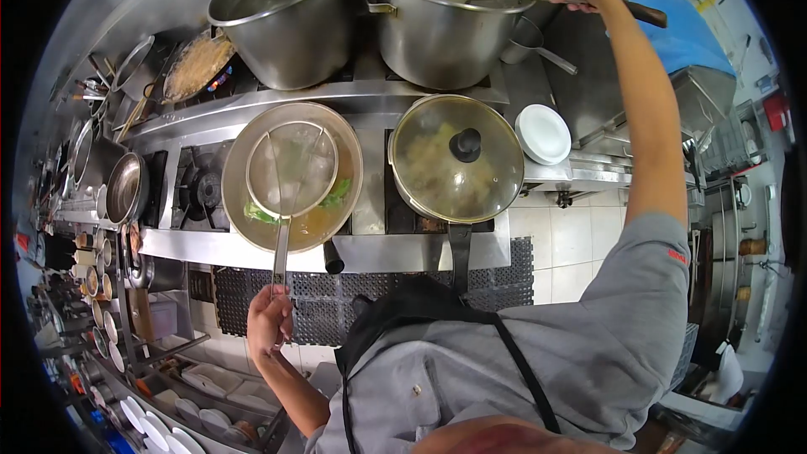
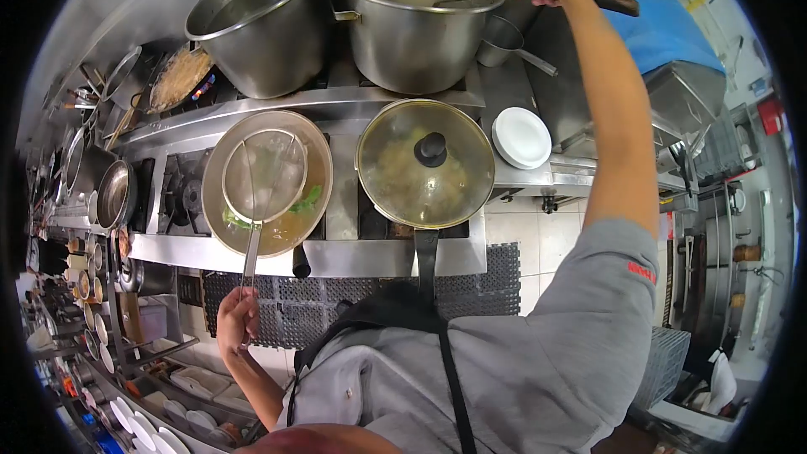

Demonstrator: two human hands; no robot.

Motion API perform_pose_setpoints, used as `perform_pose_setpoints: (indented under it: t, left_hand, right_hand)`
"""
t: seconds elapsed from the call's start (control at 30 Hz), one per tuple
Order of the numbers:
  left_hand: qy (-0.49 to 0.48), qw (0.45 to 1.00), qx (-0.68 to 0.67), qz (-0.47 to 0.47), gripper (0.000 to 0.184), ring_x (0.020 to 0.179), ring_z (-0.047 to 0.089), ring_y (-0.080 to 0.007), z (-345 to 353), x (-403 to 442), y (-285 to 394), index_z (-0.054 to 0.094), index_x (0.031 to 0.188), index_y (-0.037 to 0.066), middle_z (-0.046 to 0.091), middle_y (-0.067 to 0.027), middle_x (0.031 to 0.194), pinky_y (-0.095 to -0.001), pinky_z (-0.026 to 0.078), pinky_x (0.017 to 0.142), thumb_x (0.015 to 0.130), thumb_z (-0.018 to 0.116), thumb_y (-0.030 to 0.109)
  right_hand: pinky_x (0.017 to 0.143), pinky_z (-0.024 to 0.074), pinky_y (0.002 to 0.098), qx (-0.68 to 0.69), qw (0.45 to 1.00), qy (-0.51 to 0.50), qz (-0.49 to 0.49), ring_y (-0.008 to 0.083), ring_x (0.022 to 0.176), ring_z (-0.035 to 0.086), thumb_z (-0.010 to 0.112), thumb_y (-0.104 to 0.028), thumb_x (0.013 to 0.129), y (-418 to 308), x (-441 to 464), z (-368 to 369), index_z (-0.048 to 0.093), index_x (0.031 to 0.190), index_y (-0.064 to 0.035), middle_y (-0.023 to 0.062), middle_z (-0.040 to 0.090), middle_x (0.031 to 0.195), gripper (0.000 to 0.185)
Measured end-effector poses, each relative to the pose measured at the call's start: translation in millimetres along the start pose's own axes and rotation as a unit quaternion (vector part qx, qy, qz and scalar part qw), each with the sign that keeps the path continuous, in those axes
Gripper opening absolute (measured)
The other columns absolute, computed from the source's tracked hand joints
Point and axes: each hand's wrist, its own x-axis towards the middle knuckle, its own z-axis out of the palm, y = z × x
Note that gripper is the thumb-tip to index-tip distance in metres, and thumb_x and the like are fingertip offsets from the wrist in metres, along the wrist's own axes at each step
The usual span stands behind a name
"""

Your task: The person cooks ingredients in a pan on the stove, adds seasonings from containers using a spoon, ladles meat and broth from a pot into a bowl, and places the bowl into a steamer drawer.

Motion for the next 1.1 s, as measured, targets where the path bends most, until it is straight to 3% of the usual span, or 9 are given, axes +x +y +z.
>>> perform_pose_setpoints:
  t: [0.13,0.2,0.47,0.77,0.8,0.87,0.93,1.0,1.1]
  left_hand:
    - [-0.011,1.000,0.018,0.005,0.014,0.035,0.038,-0.0085,-2.6,4.3,6.1,0.050,0.102,0.000,0.045,-0.0020,0.063,-0.0229,0.029,0.030,0.091,0.051,0.008]
    - [-0.015,1.000,0.019,-0.009,0.012,0.035,0.037,-0.0082,-4.7,5.4,8.2,0.051,0.101,0.002,0.045,-0.0019,0.063,-0.0226,0.028,0.030,0.091,0.051,0.009]
    - [-0.059,0.998,0.025,-0.001,0.013,0.036,0.036,-0.0077,-16.5,6.7,9.6,0.052,0.099,0.002,0.044,-0.0012,0.063,-0.0222,0.026,0.031,0.091,0.052,0.012]
    - [-0.057,0.996,0.072,0.003,0.020,0.040,0.037,-0.0073,-34.8,5.9,9.3,0.054,0.099,-0.004,0.047,-0.0007,0.064,-0.0230,0.027,0.034,0.086,0.054,0.011]
    - [-0.072,0.995,0.064,0.013,0.020,0.040,0.036,-0.0067,-36.3,8.2,7.8,0.052,0.101,-0.004,0.046,-0.0009,0.065,-0.0223,0.027,0.034,0.087,0.052,0.010]
    - [-0.080,0.996,0.049,0.012,0.018,0.041,0.037,-0.0062,-35.9,7.9,8.9,0.051,0.102,-0.005,0.046,-0.0011,0.066,-0.0213,0.027,0.034,0.088,0.050,0.008]
    - [-0.076,0.996,0.048,0.012,0.017,0.041,0.037,-0.0062,-35.3,5.3,11.2,0.051,0.101,-0.004,0.046,-0.0012,0.066,-0.0211,0.027,0.034,0.089,0.050,0.007]
    - [-0.075,0.996,0.049,0.014,0.016,0.041,0.037,-0.0061,-35.4,4.6,11.4,0.051,0.101,-0.004,0.046,-0.0013,0.066,-0.0208,0.028,0.034,0.089,0.049,0.007]
    - [-0.071,0.996,0.047,0.024,0.014,0.040,0.036,-0.0036,-32.8,7.9,7.6,0.051,0.100,-0.004,0.045,0.0000,0.066,-0.0193,0.028,0.032,0.092,0.050,0.008]
  right_hand:
    - [0.035,0.0285,0.0296,-0.031,0.999,0.015,-0.014,0.0109,0.037,0.038,0.063,-0.019,0.079,-21.6,-59.6,-44.3,0.068,0.111,-0.0074,0.0038,0.051,0.056,0.034]
    - [0.046,0.0440,0.0334,-0.058,0.997,0.039,0.015,0.0178,0.050,0.056,0.069,-0.017,0.077,-40.8,-91.7,-64.6,0.072,0.077,-0.0054,0.0074,0.063,0.063,0.012]
    - [0.037,0.0338,0.0287,0.014,0.995,0.035,-0.090,0.0113,0.041,0.046,0.072,-0.014,0.075,-75.3,-177.7,-105.4,0.073,0.090,-0.0037,0.0031,0.058,0.058,0.019]
    - [0.042,0.0388,0.0298,0.015,0.990,-0.056,-0.126,0.0139,0.048,0.053,0.068,-0.012,0.081,-116.4,-215.1,-15.4,0.071,0.093,-0.0039,0.0045,0.061,0.064,0.015]
    - [0.034,0.0273,0.0266,0.018,0.973,-0.104,-0.205,0.0071,0.037,0.038,0.064,-0.019,0.080,-97.9,-175.3,10.5,0.068,0.113,-0.0080,0.0014,0.051,0.056,0.035]
    - [0.034,0.0261,0.0241,0.036,0.960,-0.164,-0.224,0.0045,0.038,0.038,0.066,-0.018,0.080,-108.5,-176.3,54.2,0.068,0.115,-0.0097,0.0012,0.053,0.058,0.036]
    - [0.038,0.0352,0.0253,0.023,0.951,-0.176,-0.255,0.0069,0.043,0.046,0.067,-0.016,0.079,-119.1,-177.9,100.7,0.069,0.112,-0.0062,0.0033,0.058,0.061,0.034]
    - [0.062,0.0518,0.0390,-0.023,0.920,-0.107,-0.377,0.0253,0.064,0.065,0.070,-0.023,0.073,-123.5,-171.3,152.1,0.072,0.103,-0.0109,0.0101,0.066,0.069,0.032]
    - [0.078,0.0524,0.0432,-0.123,0.925,0.085,-0.350,0.0322,0.086,0.067,0.066,-0.022,0.073,-155.2,-247.6,174.9,0.073,0.095,-0.0120,0.0117,0.069,0.087,0.025]
